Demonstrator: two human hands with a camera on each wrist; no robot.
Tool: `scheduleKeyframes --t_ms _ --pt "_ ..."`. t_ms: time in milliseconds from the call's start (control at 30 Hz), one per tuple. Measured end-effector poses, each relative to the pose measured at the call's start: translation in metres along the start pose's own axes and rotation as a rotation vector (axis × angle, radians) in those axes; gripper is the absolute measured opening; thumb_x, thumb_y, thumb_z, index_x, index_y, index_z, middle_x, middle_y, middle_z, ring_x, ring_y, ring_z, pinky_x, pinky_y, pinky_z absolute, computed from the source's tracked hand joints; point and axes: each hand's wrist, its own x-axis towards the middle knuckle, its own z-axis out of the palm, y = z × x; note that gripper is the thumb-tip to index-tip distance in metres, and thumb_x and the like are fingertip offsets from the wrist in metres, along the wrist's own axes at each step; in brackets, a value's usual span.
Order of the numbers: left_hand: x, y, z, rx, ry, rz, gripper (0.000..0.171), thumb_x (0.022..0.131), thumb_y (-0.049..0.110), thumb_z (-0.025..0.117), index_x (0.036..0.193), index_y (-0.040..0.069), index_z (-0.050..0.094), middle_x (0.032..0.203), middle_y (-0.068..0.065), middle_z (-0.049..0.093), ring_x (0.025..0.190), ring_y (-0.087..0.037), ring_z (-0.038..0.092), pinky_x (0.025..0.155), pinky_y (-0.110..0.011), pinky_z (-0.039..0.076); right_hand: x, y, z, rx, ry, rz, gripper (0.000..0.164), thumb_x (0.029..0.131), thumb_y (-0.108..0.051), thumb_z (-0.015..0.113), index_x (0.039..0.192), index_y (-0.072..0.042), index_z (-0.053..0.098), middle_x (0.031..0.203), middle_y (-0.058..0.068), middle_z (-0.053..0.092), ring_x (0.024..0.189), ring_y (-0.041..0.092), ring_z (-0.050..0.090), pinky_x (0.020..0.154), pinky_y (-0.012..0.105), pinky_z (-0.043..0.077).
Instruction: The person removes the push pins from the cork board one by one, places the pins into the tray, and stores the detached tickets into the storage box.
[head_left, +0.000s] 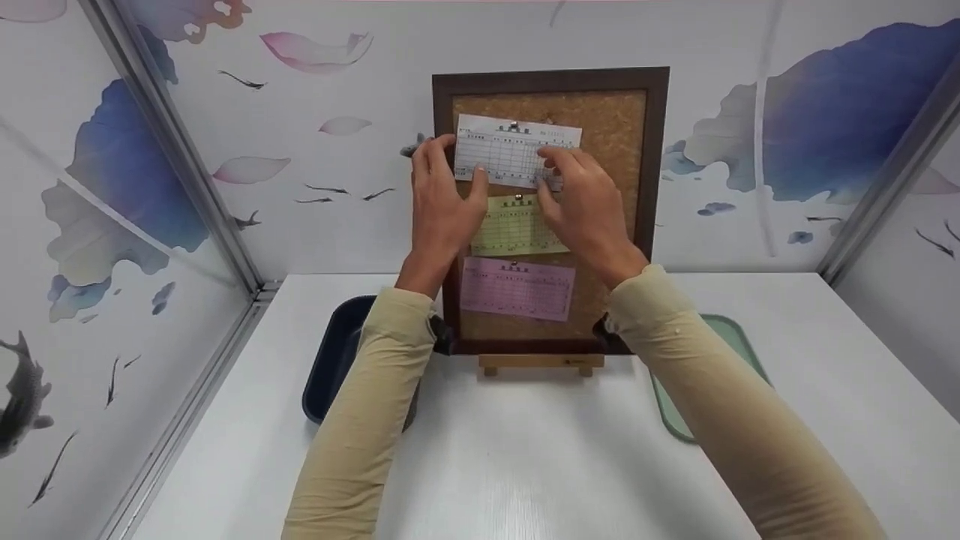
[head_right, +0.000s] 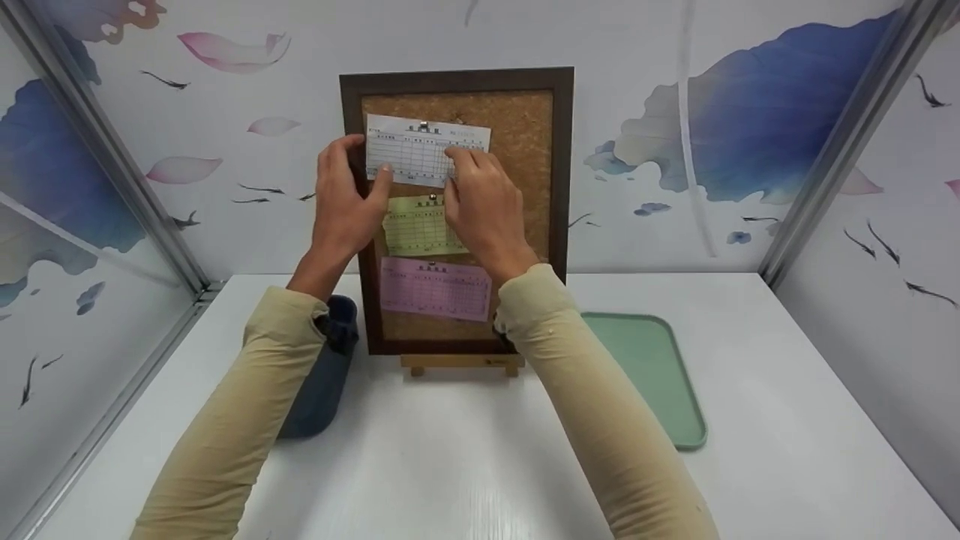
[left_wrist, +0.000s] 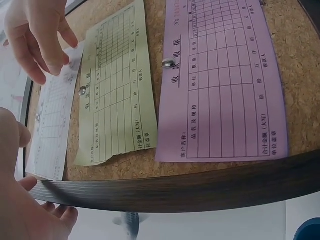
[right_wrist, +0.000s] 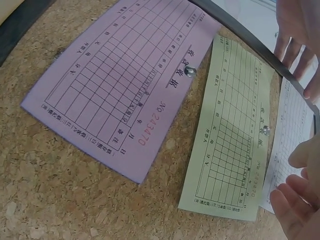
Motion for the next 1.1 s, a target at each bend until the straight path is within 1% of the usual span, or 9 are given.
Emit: scheduleKeyframes --t_ms 133,300,433,600,767,900,1000,1100 --pt "0.003 0.002 0.0 0.003 -0.03 -0.003 0.059 0.109 0.032 0.061 0.159 0.009 0.041 0.167 -0.015 0.034 0.15 -0.028 0.045 0.12 -0.043 0.045 0.004 0.0 0.002 0.011 0.012 0.004 0.034 0.106 -0.015 0.068 0.139 -0.007 0.068 0.129 0.014 0.073 0.116 0.028 0.07 0.095 0.046 0.06" --pt "0.005 0.004 0.0 0.006 -0.07 -0.023 0.061 0.11 0.034 0.06 0.161 0.009 0.038 0.17 -0.016 0.029 0.152 -0.029 0.043 0.119 -0.044 0.046 0.008 -0.001 0.005 0.013 0.016 -0.006 0.03 0.108 -0.014 0.064 0.137 -0.007 0.069 0.126 0.014 0.073 0.115 0.028 0.07 0.095 0.046 0.06" --pt "0.007 0.004 -0.002 -0.027 -0.063 -0.033 0.06 0.11 0.033 0.06 0.16 0.007 0.038 0.168 -0.016 0.031 0.151 -0.029 0.043 0.121 -0.043 0.044 0.012 -0.003 0.007 0.014 0.02 -0.016 0.028 0.108 -0.012 0.064 0.134 -0.006 0.07 0.123 0.014 0.073 0.112 0.028 0.07 0.092 0.045 0.06" --pt "0.01 0.006 -0.005 -0.069 -0.05 -0.062 0.059 0.109 0.033 0.063 0.157 0.01 0.04 0.166 -0.016 0.035 0.149 -0.027 0.046 0.122 -0.042 0.043 0.019 -0.01 0.009 0.007 0.018 -0.019 0.027 0.108 -0.012 0.063 0.133 -0.005 0.069 0.122 0.014 0.073 0.113 0.027 0.07 0.092 0.045 0.06" --pt "0.014 0.01 -0.005 -0.077 -0.053 -0.072 0.058 0.108 0.034 0.064 0.156 0.011 0.041 0.164 -0.015 0.037 0.147 -0.025 0.047 0.122 -0.041 0.043 0.022 -0.009 0.007 0.0 0.026 -0.022 0.026 0.107 -0.011 0.063 0.132 -0.005 0.07 0.124 0.014 0.073 0.113 0.027 0.07 0.09 0.045 0.061" --pt "0.015 0.012 -0.005 -0.07 -0.061 -0.077 0.058 0.109 0.035 0.064 0.155 0.01 0.041 0.164 -0.015 0.037 0.147 -0.024 0.048 0.123 -0.038 0.042 0.023 -0.007 0.007 -0.005 0.045 -0.03 0.025 0.107 -0.011 0.064 0.13 -0.004 0.07 0.12 0.015 0.073 0.108 0.029 0.07 0.087 0.046 0.061" --pt "0.016 0.013 -0.007 -0.084 -0.061 -0.108 0.057 0.109 0.035 0.064 0.154 0.009 0.043 0.164 -0.014 0.037 0.147 -0.024 0.048 0.123 -0.038 0.042 0.026 -0.007 0.008 -0.008 0.051 -0.025 0.026 0.107 -0.013 0.065 0.13 -0.005 0.07 0.118 0.015 0.073 0.105 0.029 0.068 0.084 0.048 0.06" --pt "0.018 0.015 -0.009 -0.116 -0.057 -0.15 0.054 0.108 0.034 0.064 0.152 0.008 0.045 0.163 -0.014 0.038 0.148 -0.024 0.047 0.124 -0.038 0.041 0.03 -0.009 0.008 -0.017 0.053 -0.011 0.027 0.106 -0.015 0.065 0.131 -0.006 0.07 0.117 0.013 0.072 0.104 0.028 0.067 0.082 0.049 0.059"
